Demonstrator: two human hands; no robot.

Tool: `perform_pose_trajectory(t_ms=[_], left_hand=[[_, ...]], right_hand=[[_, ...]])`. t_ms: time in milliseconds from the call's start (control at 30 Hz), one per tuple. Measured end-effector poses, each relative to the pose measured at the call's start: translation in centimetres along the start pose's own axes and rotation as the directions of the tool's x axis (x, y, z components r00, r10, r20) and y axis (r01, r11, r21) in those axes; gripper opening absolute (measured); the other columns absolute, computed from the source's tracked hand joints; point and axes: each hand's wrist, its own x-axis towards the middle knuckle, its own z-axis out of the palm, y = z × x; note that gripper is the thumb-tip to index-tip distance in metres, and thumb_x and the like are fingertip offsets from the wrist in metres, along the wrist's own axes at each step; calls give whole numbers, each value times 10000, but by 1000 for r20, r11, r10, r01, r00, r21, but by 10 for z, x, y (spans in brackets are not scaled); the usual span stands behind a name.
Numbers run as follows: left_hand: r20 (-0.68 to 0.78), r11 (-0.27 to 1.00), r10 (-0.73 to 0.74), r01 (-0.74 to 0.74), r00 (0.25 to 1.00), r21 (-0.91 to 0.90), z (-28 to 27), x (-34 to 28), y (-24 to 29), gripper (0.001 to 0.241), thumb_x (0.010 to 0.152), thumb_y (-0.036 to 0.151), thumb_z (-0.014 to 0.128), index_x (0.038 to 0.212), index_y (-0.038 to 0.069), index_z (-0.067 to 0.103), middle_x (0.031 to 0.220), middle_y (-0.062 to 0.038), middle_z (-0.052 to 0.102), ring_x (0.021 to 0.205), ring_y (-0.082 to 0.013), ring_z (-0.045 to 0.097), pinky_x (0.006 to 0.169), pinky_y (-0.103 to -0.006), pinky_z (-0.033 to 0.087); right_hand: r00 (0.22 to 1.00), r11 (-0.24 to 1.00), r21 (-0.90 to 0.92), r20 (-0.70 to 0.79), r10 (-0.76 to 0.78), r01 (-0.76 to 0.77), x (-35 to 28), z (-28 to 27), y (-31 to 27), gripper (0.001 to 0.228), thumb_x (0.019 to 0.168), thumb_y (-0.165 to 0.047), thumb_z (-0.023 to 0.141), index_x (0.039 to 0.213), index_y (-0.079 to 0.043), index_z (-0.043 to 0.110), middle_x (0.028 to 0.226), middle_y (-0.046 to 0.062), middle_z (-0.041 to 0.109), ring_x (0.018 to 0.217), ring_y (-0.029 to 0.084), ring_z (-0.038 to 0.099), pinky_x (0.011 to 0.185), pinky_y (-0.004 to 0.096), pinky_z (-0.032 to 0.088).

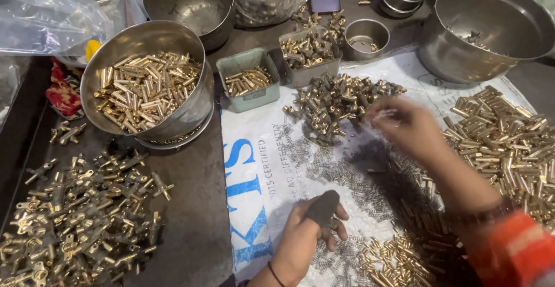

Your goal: Assembling small brass-colored metal components on a workbench by hand.

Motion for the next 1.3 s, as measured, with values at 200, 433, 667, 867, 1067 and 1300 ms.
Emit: perform_pose_trajectory(t_ms=[200, 433, 667, 867, 1067, 1300], left_hand=[[79, 998, 50, -53, 996, 40, -14, 3, -13, 307, 1033, 249, 601, 889, -14, 666, 737, -77, 652, 644, -159, 662, 490, -274, 443], [91, 997, -48, 43, 995, 60, -10, 6, -12, 504, 1067, 365, 541, 725, 7, 635, 726, -101, 686, 632, -176, 686, 496, -294, 471], [5, 993, -75, 74, 997, 92, -1, 2, 0, 390, 1021, 295, 524, 833, 2, 700, 768, -100, 719, 695, -180, 690, 594, -312, 509], [-41, 992, 74, -69, 996, 101, -10, 13, 0, 336, 945, 119, 414, 927, -32, 713, 787, -119, 735, 719, -191, 710, 644, -302, 559], [-178, 950, 309, -293, 934, 109, -25, 24, 3, 375, 868, -32, 387, 1071, -42, 703, 892, -138, 740, 774, -182, 689, 671, -289, 548], [-366, 884, 466, -405, 806, 234, -52, 34, 9, 403, 885, -99, 371, 1135, -59, 685, 949, -118, 717, 835, -183, 686, 718, -297, 566]], right_hand=[[946, 984, 81, -273, 176, -159, 112, -29, 80, 488, 971, -348, 726, 1374, -94, 618, 1222, 131, 680, 1062, 221, 645, 836, 321, 532], [983, 979, -202, -185, -3, -35, 142, 1, 84, 456, 991, -445, 691, 1287, -100, 726, 1298, 130, 683, 1139, 241, 667, 968, 373, 521], [1000, 992, -129, -22, 0, -3, 81, 22, 48, 388, 1001, -342, 617, 1331, -150, 688, 1210, 84, 750, 1072, 215, 694, 939, 343, 532], [979, 975, -106, 31, 200, -196, 16, 21, 15, 419, 973, -328, 619, 1363, -182, 660, 1228, 87, 756, 1061, 201, 708, 946, 330, 534], [984, 916, 362, 115, 138, -171, -33, -2, 12, 391, 980, -305, 589, 1325, -155, 694, 1329, 87, 710, 1209, 190, 643, 1027, 370, 497], [973, 804, -572, -38, -227, 166, -78, 7, 21, 333, 887, -250, 683, 1194, -133, 738, 1233, 70, 710, 1151, 272, 640, 1009, 420, 517]])
